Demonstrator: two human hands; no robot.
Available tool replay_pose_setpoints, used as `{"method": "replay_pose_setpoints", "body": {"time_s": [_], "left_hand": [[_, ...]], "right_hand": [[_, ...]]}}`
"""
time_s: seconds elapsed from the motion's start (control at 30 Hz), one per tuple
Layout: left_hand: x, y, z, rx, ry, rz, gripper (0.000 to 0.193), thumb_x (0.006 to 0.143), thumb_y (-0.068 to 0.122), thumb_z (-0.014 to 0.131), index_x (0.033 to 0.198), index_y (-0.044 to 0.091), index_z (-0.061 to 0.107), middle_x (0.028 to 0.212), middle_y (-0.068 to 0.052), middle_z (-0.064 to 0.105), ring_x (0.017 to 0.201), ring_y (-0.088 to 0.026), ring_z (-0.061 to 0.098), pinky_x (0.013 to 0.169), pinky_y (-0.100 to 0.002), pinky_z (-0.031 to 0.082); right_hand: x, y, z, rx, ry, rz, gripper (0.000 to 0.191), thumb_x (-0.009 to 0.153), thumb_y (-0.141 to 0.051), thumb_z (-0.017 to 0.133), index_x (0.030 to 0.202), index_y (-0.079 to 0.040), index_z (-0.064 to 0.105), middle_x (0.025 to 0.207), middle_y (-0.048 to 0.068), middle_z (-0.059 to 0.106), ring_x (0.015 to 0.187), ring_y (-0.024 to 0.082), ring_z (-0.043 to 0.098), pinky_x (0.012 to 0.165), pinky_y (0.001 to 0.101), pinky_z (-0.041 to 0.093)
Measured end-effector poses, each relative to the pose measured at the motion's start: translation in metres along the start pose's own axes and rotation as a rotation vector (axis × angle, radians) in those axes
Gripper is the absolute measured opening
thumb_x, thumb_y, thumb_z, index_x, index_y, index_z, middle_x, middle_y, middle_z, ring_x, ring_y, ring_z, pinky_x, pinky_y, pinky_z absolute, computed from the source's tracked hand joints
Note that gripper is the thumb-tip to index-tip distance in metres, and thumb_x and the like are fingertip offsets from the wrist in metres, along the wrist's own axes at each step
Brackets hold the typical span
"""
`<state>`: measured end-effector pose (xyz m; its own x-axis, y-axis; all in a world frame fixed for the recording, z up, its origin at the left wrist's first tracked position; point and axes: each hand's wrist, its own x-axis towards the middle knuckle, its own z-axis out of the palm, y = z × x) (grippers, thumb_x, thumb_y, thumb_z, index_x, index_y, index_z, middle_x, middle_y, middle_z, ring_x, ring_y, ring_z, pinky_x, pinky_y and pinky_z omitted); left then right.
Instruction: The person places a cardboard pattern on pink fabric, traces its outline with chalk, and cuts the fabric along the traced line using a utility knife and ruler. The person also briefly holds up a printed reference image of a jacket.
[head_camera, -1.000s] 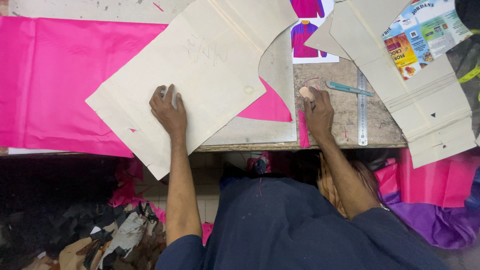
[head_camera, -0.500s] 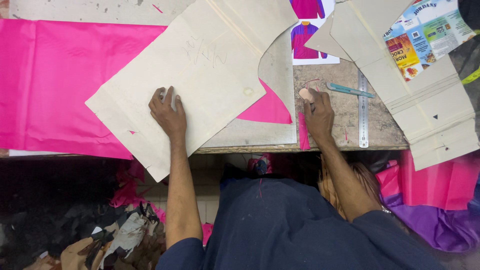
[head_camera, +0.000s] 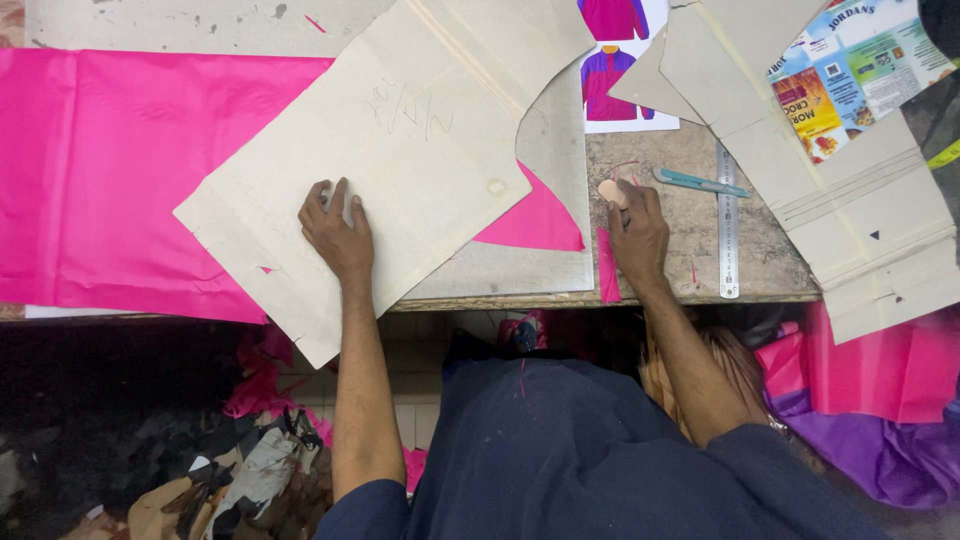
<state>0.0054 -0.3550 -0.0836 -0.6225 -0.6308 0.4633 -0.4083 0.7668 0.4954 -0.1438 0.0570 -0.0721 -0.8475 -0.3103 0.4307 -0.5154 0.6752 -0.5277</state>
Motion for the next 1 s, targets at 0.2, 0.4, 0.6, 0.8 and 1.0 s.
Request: {"method": "replay_pose_setpoints", "body": {"time_s": [0.2, 0.4, 0.6, 0.8, 1.0], "left_hand": [[-0.001, -0.001, 0.0, 0.006, -0.005, -0.016, 0.034, 0.098, 0.013, 0.072, 0.132, 0.011, 0.072, 0.141, -0.008, 0.054, 0.129, -0.028, 0.047, 0.108, -0.047, 0.039], [-0.003, 0.001, 0.0, -0.01, 0.006, -0.006, 0.033, 0.099, 0.013, 0.072, 0.132, 0.01, 0.072, 0.142, -0.008, 0.054, 0.129, -0.028, 0.048, 0.108, -0.047, 0.039], [-0.002, 0.002, 0.002, -0.003, 0.021, 0.013, 0.033, 0.099, 0.013, 0.072, 0.132, 0.01, 0.072, 0.141, -0.009, 0.054, 0.128, -0.028, 0.048, 0.107, -0.047, 0.039], [-0.002, 0.002, 0.001, 0.002, 0.009, 0.002, 0.033, 0.099, 0.013, 0.072, 0.131, 0.01, 0.073, 0.141, -0.009, 0.055, 0.129, -0.029, 0.047, 0.107, -0.047, 0.039], [-0.002, 0.004, 0.0, -0.012, 0.015, 0.003, 0.032, 0.1, 0.014, 0.071, 0.132, 0.009, 0.072, 0.141, -0.01, 0.055, 0.128, -0.029, 0.048, 0.108, -0.047, 0.039]], "right_hand": [[0.0, -0.002, 0.0, 0.012, 0.008, -0.009, 0.037, 0.099, -0.005, 0.07, 0.134, 0.001, 0.063, 0.118, 0.017, 0.06, 0.091, 0.025, 0.07, 0.071, 0.0355, 0.06], [0.002, -0.004, -0.002, 0.026, 0.01, -0.007, 0.036, 0.099, -0.005, 0.07, 0.134, 0.001, 0.063, 0.117, 0.017, 0.061, 0.089, 0.025, 0.07, 0.07, 0.0361, 0.06], [0.002, -0.002, -0.004, 0.021, 0.02, -0.029, 0.037, 0.098, -0.004, 0.07, 0.134, 0.002, 0.063, 0.117, 0.018, 0.06, 0.088, 0.025, 0.07, 0.069, 0.036, 0.06], [0.001, 0.003, -0.001, 0.012, 0.001, -0.018, 0.037, 0.099, -0.004, 0.07, 0.134, 0.002, 0.062, 0.118, 0.018, 0.06, 0.088, 0.024, 0.07, 0.068, 0.0341, 0.06], [0.001, 0.006, 0.002, -0.009, -0.009, -0.005, 0.037, 0.1, -0.006, 0.069, 0.135, 0.003, 0.062, 0.118, 0.017, 0.06, 0.085, 0.022, 0.07, 0.066, 0.0329, 0.061]]}}
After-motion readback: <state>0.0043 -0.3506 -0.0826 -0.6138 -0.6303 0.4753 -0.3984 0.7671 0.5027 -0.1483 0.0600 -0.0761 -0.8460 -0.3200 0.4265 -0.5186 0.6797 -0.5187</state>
